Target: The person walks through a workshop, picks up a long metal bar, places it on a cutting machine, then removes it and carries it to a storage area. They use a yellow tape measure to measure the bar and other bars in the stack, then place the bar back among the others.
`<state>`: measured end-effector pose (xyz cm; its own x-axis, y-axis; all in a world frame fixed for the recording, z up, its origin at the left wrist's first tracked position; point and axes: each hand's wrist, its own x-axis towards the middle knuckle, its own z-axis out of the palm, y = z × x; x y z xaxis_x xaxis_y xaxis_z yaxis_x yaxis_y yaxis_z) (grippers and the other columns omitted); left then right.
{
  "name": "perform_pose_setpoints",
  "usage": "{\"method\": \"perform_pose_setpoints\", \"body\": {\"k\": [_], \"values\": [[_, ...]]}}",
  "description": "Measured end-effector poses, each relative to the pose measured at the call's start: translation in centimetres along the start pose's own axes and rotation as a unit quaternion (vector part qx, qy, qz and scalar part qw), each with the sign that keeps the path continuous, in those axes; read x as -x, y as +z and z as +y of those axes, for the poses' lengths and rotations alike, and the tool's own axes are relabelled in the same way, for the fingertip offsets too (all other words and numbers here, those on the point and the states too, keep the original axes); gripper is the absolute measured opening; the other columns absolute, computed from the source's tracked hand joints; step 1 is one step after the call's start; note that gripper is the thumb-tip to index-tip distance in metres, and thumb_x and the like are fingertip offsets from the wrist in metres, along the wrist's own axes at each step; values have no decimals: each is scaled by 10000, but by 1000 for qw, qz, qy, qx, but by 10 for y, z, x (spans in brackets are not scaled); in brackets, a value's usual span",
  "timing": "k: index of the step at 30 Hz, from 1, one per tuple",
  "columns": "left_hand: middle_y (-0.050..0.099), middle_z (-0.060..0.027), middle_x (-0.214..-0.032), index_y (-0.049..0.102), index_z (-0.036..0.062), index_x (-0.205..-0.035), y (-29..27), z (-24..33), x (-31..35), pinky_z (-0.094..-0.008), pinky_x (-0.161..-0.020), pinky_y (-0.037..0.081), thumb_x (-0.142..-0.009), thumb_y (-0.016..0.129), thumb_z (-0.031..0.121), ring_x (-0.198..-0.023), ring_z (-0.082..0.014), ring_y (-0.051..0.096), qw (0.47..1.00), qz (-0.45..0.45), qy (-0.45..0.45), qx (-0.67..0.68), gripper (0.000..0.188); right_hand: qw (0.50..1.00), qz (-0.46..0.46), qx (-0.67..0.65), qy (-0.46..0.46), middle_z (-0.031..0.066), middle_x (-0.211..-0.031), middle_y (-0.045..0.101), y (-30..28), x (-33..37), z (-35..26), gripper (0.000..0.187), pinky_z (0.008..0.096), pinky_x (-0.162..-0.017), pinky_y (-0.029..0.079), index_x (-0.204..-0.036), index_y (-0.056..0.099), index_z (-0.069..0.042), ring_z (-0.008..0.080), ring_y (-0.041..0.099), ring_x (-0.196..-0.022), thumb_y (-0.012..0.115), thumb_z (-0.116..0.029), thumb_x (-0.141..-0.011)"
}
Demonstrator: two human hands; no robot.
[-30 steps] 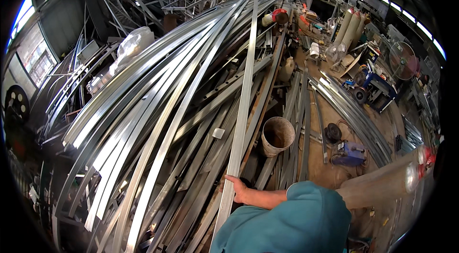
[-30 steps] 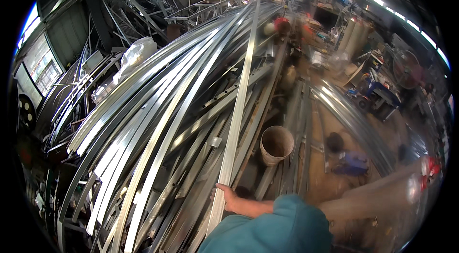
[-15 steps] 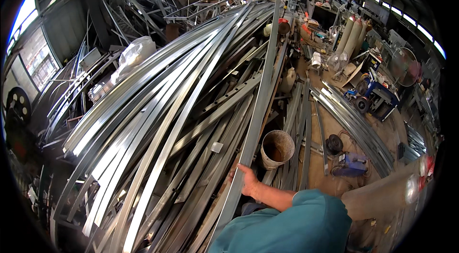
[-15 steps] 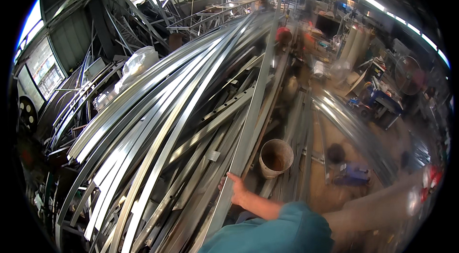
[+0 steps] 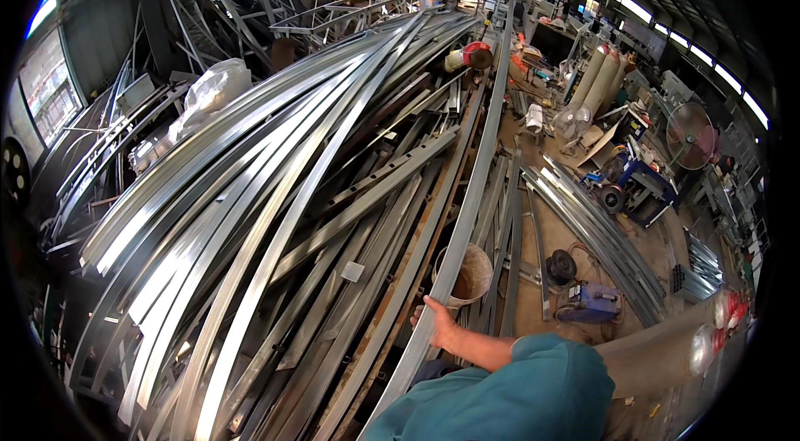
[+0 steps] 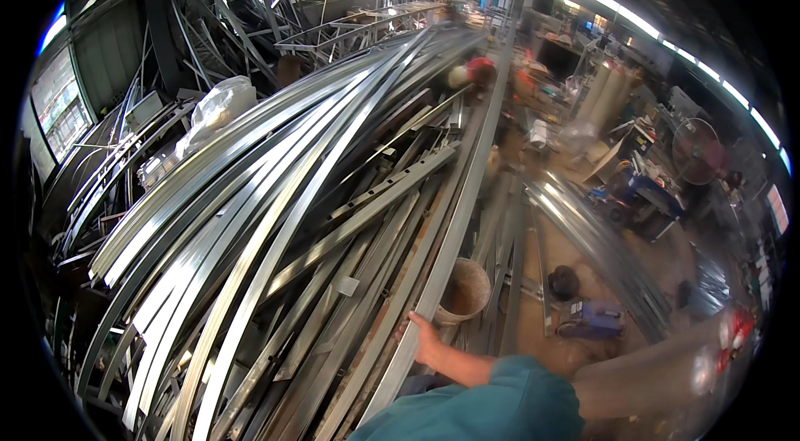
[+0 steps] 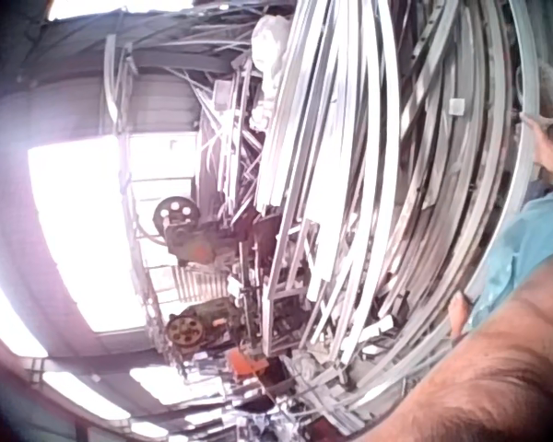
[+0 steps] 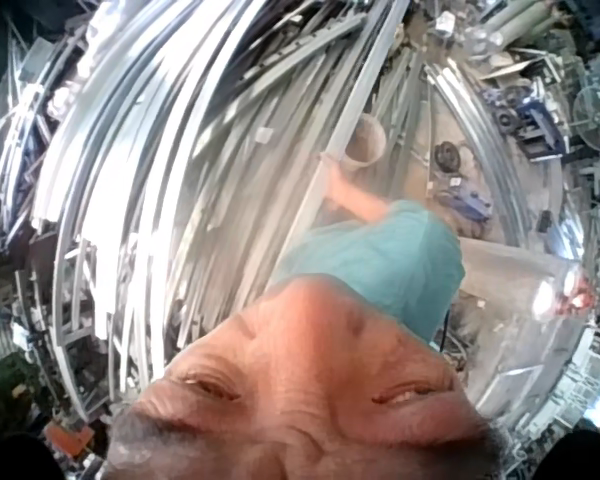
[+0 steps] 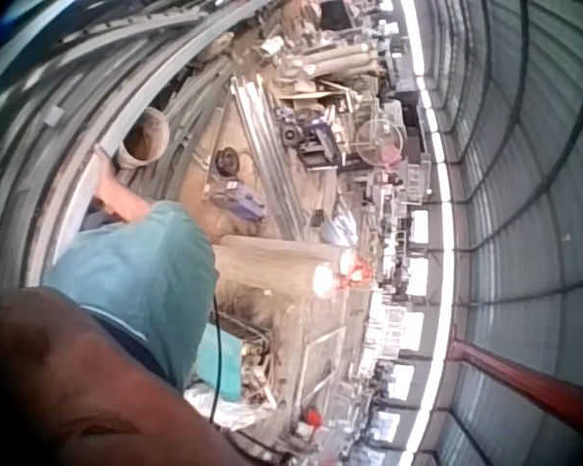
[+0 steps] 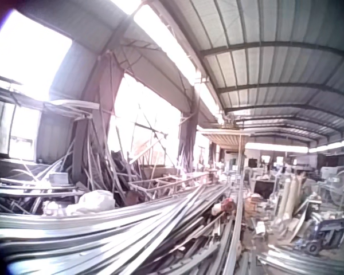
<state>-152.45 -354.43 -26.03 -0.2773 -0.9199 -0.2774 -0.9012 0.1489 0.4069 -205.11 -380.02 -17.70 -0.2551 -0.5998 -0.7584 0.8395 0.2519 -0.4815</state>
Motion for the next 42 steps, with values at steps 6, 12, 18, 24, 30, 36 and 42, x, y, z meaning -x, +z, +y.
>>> {"method": "perform_pose_setpoints", "body": {"k": [6,12,18,24,30,36,42], "values": [[639,-194,-840,545,56,-944,-39,39,-18,-522,-691,493,-857,597,138,-792,-413,626,998,-39,-55,10,131,999,37,-12,26,40,-844,645,-18,-23,4,406,449,-806,521,-921,628,-100,249,650,-857,702,-493,-847],[645,-199,-865,561,48,-992,-27,24,-13,-540,-701,496,-875,554,158,-812,-415,636,987,-96,-110,-63,161,996,57,-33,54,45,-867,646,-36,-50,18,399,464,-816,523,-928,626,-93,253,652,-872,705,-477,-856],[642,-201,-864,582,30,-1114,-6,-6,12,-546,-662,486,-882,542,149,-787,-402,630,991,-49,-69,-100,264,993,85,-22,83,57,-867,641,-31,-46,27,393,452,-824,530,-935,624,-85,264,652,-872,692,-467,-876],[622,-200,-830,558,36,-1059,-9,-28,36,-548,-632,470,-860,563,104,-740,-412,606,993,-96,-62,-29,210,992,82,-25,95,61,-857,639,-38,-52,49,396,453,-822,531,-925,624,-83,272,650,-864,695,-468,-872],[600,-223,-829,519,50,-993,-20,-13,26,-568,-632,459,-857,545,71,-733,-434,593,995,-74,-52,-41,140,992,68,-25,105,63,-845,637,-44,-70,60,396,443,-797,532,-917,622,-79,271,644,-843,697,-464,-872],[605,-226,-829,520,41,-944,-43,18,-4,-565,-642,473,-875,513,91,-750,-441,604,998,-33,-39,-30,85,994,49,-31,92,63,-840,639,-46,-100,64,389,438,-772,530,-920,623,-79,263,643,-824,688,-460,-881],[630,-246,-997,546,13,-1088,-10,-12,-25,-539,-720,505,-872,583,182,-858,-421,625,993,-80,-75,-49,277,996,34,-27,80,58,-860,649,-47,-126,69,394,439,-778,530,-925,625,-93,251,653,-838,690,-479,-883]]}}
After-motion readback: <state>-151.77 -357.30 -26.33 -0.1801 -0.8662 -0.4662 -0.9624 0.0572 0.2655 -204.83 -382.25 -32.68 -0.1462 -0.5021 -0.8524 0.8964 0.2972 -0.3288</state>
